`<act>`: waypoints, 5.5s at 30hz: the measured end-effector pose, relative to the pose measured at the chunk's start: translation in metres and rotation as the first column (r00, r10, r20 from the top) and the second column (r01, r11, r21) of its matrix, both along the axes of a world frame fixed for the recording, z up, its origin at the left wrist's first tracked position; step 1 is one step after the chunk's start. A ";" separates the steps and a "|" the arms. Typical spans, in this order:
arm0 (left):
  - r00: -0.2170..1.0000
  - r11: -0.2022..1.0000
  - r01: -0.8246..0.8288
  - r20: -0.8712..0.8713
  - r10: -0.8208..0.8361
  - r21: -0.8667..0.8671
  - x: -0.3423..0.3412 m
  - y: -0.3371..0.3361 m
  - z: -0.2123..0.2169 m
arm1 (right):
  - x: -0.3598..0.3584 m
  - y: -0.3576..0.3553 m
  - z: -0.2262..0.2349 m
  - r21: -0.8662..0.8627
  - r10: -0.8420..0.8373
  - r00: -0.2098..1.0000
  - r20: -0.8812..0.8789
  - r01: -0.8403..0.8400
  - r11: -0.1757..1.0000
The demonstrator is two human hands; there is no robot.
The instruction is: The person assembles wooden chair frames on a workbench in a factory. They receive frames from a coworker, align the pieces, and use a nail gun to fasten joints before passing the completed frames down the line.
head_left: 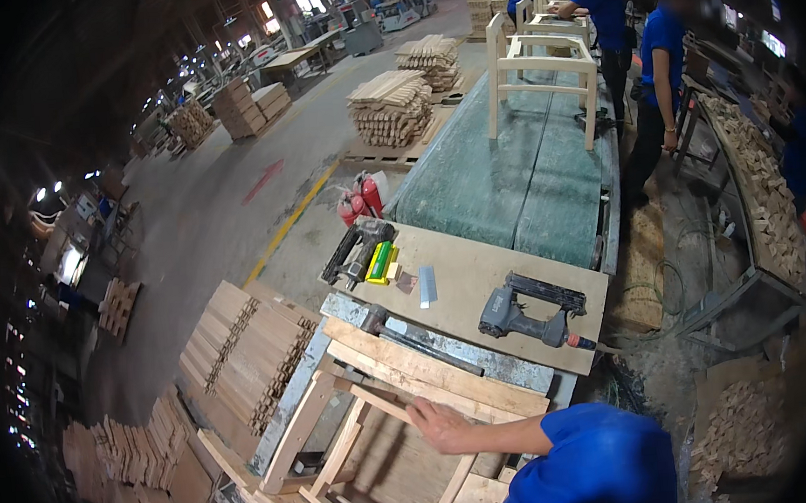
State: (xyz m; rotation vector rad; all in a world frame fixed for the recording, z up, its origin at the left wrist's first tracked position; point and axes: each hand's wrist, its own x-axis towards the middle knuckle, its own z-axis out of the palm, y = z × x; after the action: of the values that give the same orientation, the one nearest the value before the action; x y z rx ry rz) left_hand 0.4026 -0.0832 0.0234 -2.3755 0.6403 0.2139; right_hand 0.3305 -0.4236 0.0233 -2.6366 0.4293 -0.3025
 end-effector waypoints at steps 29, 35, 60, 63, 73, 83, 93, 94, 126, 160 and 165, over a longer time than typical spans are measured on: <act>0.964 0.116 0.245 0.254 0.074 -0.963 -0.042 -0.163 0.176 | -0.092 -0.021 0.164 0.647 0.021 0.932 0.362 -0.268 0.714; 0.925 -0.650 -0.279 -0.015 -0.380 -0.707 -0.082 -0.199 0.266 | -0.143 -0.032 0.304 0.484 0.174 0.748 0.641 -0.570 0.664; 0.043 -0.029 -0.993 0.121 -0.992 0.112 -0.153 -0.354 0.265 | -0.282 -0.080 0.292 0.361 -0.356 0.112 0.928 -0.031 0.932; 0.047 -0.045 -0.985 0.006 -0.999 0.166 -0.161 -0.417 0.246 | -0.299 -0.133 0.283 0.598 -0.567 0.218 0.794 -0.115 0.793; -0.036 -0.025 -0.985 -0.345 -0.938 0.170 -0.183 -0.657 0.214 | -0.306 -0.380 0.233 0.821 -0.817 0.080 0.570 -0.023 0.571; -0.084 0.095 -0.995 -0.497 -0.863 0.004 -0.122 -0.852 0.174 | -0.261 -0.593 0.202 0.966 -0.949 0.184 0.255 -0.084 0.243; -0.012 0.350 -0.844 -0.637 -0.771 -0.407 -0.067 -0.831 0.155 | -0.258 -0.782 0.162 0.996 -0.955 0.284 0.084 -0.055 0.072; -0.023 0.332 -0.857 -0.614 -0.789 -0.395 -0.062 -0.803 0.146 | -0.254 -0.791 0.163 0.991 -0.974 0.182 0.134 -0.038 0.129; 0.500 -0.245 -0.735 -0.750 0.432 -0.632 -0.398 -0.030 0.029 | -0.191 -0.047 0.019 0.346 0.634 0.715 0.294 -0.698 0.627; -0.171 -0.936 -0.046 -0.920 0.352 -0.350 -0.587 0.144 -0.045 | -0.243 0.195 0.050 0.386 0.885 0.166 -0.436 -0.854 0.350; 0.029 -0.873 0.319 -0.917 0.397 -0.368 -0.576 0.195 -0.001 | -0.239 0.218 0.057 0.391 0.923 0.137 -0.360 -0.876 0.282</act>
State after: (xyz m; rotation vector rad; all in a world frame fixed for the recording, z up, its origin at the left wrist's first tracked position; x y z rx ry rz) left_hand -0.1732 0.1114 0.0221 1.0139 1.3882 0.4246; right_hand 0.0916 -0.2059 0.0805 -2.2874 -1.0652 0.8775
